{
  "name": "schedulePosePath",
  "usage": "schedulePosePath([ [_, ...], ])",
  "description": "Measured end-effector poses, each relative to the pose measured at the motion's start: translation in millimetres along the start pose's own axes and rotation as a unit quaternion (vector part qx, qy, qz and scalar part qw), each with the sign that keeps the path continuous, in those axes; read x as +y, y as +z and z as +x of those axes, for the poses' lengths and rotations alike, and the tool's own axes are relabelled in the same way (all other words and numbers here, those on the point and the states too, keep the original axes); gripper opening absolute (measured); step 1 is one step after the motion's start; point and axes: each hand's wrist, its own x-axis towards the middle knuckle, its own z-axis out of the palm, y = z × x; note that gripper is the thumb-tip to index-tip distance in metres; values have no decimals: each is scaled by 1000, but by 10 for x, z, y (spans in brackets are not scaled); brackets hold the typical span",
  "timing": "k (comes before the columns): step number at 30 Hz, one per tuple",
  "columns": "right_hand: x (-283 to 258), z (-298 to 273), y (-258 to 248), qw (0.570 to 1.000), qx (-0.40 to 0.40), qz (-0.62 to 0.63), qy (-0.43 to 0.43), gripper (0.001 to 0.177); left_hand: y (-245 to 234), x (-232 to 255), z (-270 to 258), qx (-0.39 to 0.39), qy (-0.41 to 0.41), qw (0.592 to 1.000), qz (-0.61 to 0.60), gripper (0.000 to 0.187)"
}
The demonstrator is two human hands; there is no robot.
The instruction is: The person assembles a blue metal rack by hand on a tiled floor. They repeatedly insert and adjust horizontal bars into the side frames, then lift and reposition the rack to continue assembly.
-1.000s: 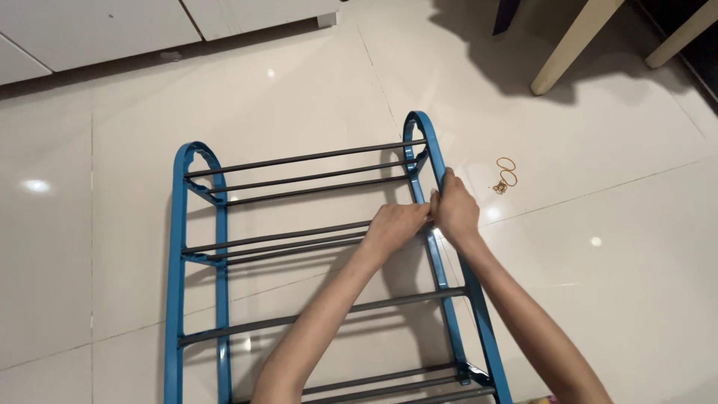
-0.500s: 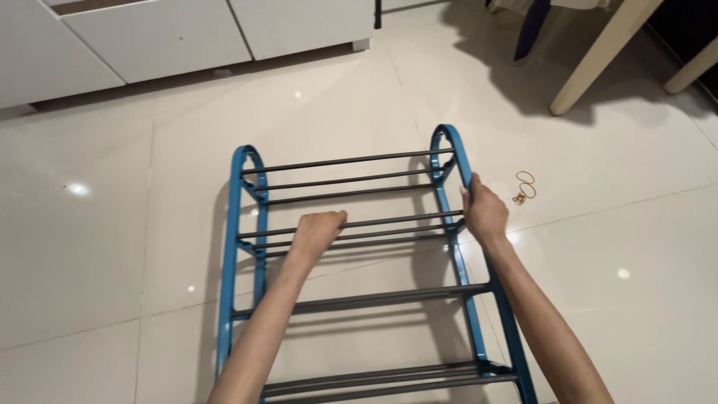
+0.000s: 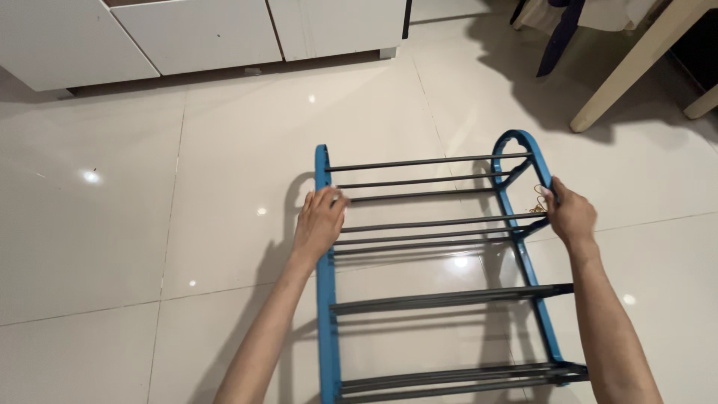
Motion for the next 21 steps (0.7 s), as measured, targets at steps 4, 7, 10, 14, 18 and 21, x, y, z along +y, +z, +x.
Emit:
schedulePosePath([
  [4,-60,87,42,989,77,-114,-59,47,318,11,323,39,-212,973,-84,61],
  [7,-480,86,197,987,105,-43,-116,51,664,1,435,44,-272,953,-124,70],
  [10,-1221,111,327,979,68,10,-191,52,812,-83,377,19,-248,968,-32,78],
  [14,-2260,27,390,961,35,56,-269,48,758,-32,193,14,-231,972,-38,76],
  [18,-3046,-106,411,934,43,89,-342,48,609,115,6,30,-209,976,-53,79],
  [21,-3346,-185,467,915,-84,174,-355,44,519,189,-99,0,-229,970,-80,79],
])
